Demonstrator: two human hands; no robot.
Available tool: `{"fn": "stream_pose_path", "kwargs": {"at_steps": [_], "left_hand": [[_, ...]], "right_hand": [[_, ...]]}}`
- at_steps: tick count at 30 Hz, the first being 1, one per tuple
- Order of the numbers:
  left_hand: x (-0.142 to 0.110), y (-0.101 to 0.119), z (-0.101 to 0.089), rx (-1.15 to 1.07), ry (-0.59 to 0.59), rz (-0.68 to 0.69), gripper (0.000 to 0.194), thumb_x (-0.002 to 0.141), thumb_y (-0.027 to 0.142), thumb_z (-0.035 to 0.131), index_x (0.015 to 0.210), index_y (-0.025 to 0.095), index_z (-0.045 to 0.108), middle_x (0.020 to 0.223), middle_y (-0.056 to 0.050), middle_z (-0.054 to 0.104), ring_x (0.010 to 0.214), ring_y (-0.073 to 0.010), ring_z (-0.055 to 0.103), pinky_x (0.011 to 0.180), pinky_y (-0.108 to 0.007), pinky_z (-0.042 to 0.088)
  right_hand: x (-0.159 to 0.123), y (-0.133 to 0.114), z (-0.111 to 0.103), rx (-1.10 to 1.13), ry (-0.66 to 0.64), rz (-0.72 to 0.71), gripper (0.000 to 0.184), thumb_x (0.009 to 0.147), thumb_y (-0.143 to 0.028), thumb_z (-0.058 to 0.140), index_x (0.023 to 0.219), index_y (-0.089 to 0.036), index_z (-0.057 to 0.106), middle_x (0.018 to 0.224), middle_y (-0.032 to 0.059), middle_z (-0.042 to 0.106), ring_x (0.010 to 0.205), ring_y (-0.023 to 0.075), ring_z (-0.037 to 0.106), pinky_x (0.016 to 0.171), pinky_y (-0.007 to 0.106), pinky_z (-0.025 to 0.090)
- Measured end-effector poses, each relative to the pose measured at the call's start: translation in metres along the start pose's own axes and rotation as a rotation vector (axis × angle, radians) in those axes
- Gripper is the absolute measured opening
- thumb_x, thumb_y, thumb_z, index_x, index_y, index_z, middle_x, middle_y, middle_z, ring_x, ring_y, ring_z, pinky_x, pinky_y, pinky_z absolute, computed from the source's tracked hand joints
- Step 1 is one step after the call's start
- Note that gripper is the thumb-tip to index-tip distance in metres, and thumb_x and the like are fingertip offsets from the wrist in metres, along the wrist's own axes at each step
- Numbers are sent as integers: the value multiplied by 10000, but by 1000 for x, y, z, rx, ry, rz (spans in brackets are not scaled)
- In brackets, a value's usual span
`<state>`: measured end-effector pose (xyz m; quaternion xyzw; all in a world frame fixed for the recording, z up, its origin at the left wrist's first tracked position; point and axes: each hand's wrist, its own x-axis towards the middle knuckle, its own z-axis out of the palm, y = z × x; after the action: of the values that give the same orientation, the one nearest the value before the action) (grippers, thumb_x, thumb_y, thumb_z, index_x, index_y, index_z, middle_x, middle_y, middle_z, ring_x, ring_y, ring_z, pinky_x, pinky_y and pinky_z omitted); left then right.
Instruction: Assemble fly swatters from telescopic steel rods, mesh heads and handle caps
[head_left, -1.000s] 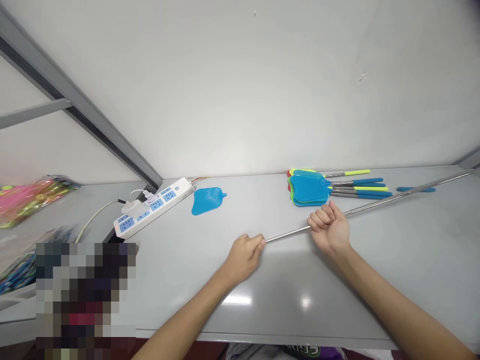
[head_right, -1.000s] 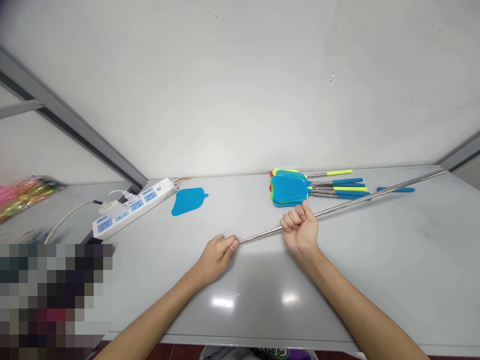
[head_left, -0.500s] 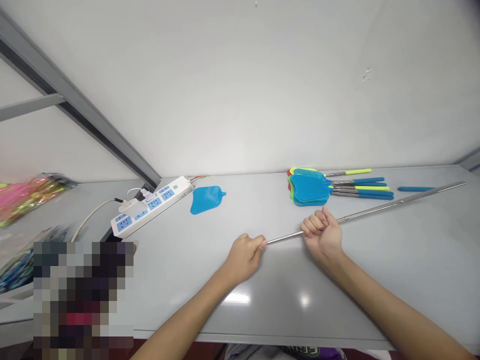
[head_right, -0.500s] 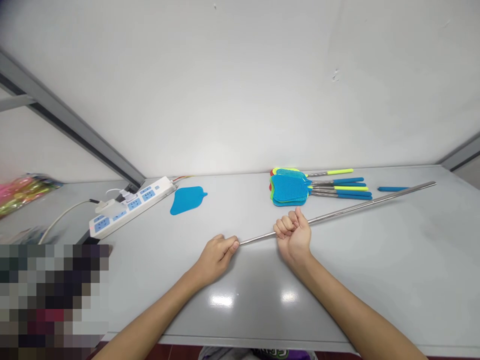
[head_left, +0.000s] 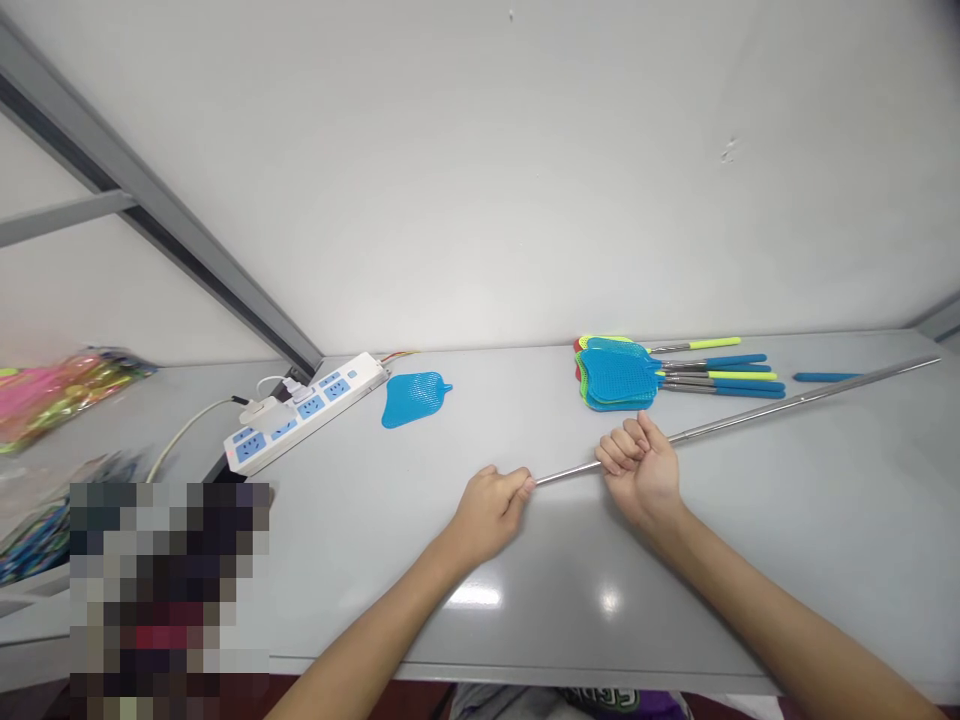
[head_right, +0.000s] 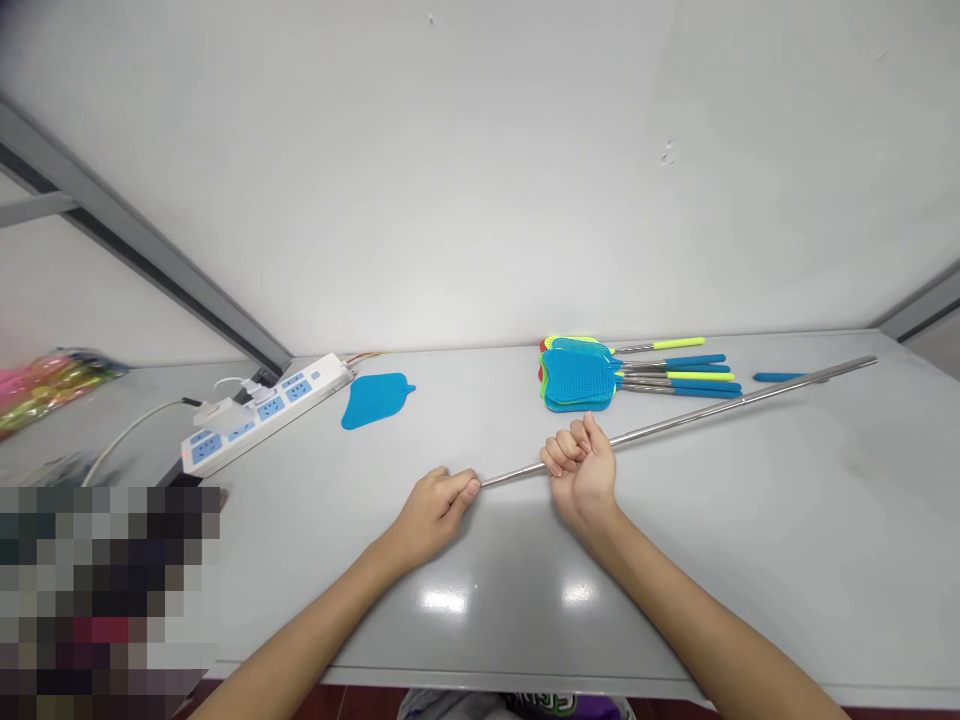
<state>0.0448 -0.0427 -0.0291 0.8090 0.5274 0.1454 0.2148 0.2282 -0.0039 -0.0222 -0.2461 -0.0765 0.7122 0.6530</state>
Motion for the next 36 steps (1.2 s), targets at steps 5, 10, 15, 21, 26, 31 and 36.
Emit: {"fn": "stream_pose_path", "kwargs": {"at_steps": [5, 10, 15, 21, 26, 31, 36], "left_hand": [[1, 3, -9, -129, 6, -52, 334, 864, 346, 177, 610, 196, 334, 525, 33, 322, 519, -119, 348, 554, -240, 314], [1, 6, -15, -207, -6, -60, 325, 863, 358, 196, 623, 195, 342, 538, 37, 318, 505, -106, 329, 506, -226, 292], [0, 7, -13, -202, 6, -50, 323, 865, 345, 201, 634, 194, 368, 533, 39, 316, 498, -102, 326, 497, -219, 286], [0, 7, -13, -195, 26, -40, 319, 864, 332, 208, 634, 193, 378, 529, 42, 326, 501, -100, 337, 497, -208, 283], [0, 7, -13, -211, 21, -39, 316, 865, 341, 214, 631, 192, 366, 531, 43, 315, 501, -97, 329, 496, -209, 281], [0, 9, -13, -220, -1, -46, 322, 866, 342, 201, 635, 193, 368, 524, 42, 295, 488, -97, 312, 484, -217, 274], [-1, 10, -8, -193, 2, -32, 323, 869, 339, 195, 637, 194, 366, 521, 41, 299, 483, -100, 316, 497, -223, 285]], "right_hand": [[-2, -8, 8, -30, -94, 9, 411, 765, -305, 462, 503, -170, 175, 414, -70, 127, 351, 61, 183, 349, 197, 221], [0, -11, 7, -39, -106, 26, 376, 762, -281, 445, 493, -168, 208, 416, -63, 167, 356, 62, 232, 361, 201, 250], [3, -16, 6, -56, -116, 25, 354, 763, -288, 431, 490, -166, 242, 418, -55, 199, 364, 64, 260, 368, 203, 264], [4, -19, 6, -60, -123, 46, 344, 759, -285, 418, 484, -164, 252, 416, -49, 208, 372, 66, 266, 375, 202, 266], [5, -21, 5, -41, -124, 60, 333, 760, -284, 409, 488, -163, 260, 422, -47, 209, 380, 67, 266, 379, 200, 269], [9, -23, 2, 29, -102, 88, 320, 750, -265, 428, 499, -165, 256, 434, -52, 218, 380, 59, 266, 378, 194, 284], [14, -23, -4, 86, -52, 103, 317, 734, -197, 437, 505, -169, 219, 434, -56, 218, 374, 54, 267, 380, 187, 299]]}}
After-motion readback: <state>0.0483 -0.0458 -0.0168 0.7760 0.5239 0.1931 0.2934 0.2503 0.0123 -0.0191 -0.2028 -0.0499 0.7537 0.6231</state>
